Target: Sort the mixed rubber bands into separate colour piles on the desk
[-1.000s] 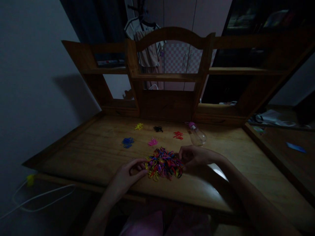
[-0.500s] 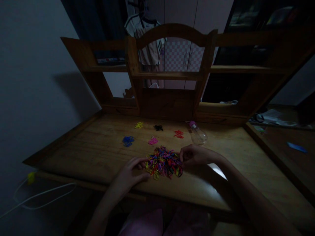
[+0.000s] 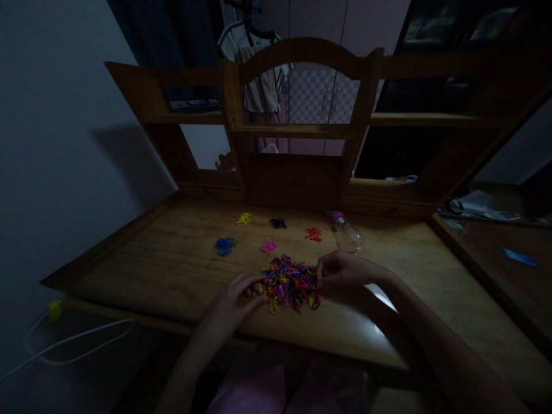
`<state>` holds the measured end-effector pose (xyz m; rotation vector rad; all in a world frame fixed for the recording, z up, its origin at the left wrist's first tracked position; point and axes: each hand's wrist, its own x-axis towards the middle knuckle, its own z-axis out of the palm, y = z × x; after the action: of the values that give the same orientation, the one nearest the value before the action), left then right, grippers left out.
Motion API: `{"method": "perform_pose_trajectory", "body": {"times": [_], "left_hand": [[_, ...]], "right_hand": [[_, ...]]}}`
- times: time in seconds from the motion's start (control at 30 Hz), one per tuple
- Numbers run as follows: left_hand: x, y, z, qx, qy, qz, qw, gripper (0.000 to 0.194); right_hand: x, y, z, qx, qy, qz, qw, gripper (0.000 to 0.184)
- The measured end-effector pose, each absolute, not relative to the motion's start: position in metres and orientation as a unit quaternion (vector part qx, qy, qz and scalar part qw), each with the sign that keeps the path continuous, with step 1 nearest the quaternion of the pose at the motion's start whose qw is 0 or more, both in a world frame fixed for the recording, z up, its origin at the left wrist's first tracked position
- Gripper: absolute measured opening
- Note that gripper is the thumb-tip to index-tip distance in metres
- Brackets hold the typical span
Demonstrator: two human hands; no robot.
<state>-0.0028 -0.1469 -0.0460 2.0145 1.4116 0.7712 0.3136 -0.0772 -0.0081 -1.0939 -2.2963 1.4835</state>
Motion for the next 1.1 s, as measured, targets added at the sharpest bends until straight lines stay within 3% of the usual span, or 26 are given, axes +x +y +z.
{"method": "perform_pose_trajectory", "body": {"times": [0.27,0.57,1.1], "left_hand": [[-0.004,-0.149,-0.041,0.753,0.518,0.283,0.291,0.035],[-0.004,-0.15,-0.043,0.756,0.517,0.29,0.277,0.021],[0.016,-0.158,-0.045,0.753,0.514,0.342,0.227,0.026]], "right_hand": [[0.316,-0.076,-0.006,-0.363,-0.773,0.51,0.108,0.03],[0.317,-0.075,-0.009,-0.373,-0.766,0.514,0.099,0.033],[0.317,-0.074,-0.011,-0.38,-0.756,0.511,0.154,0.027]]}}
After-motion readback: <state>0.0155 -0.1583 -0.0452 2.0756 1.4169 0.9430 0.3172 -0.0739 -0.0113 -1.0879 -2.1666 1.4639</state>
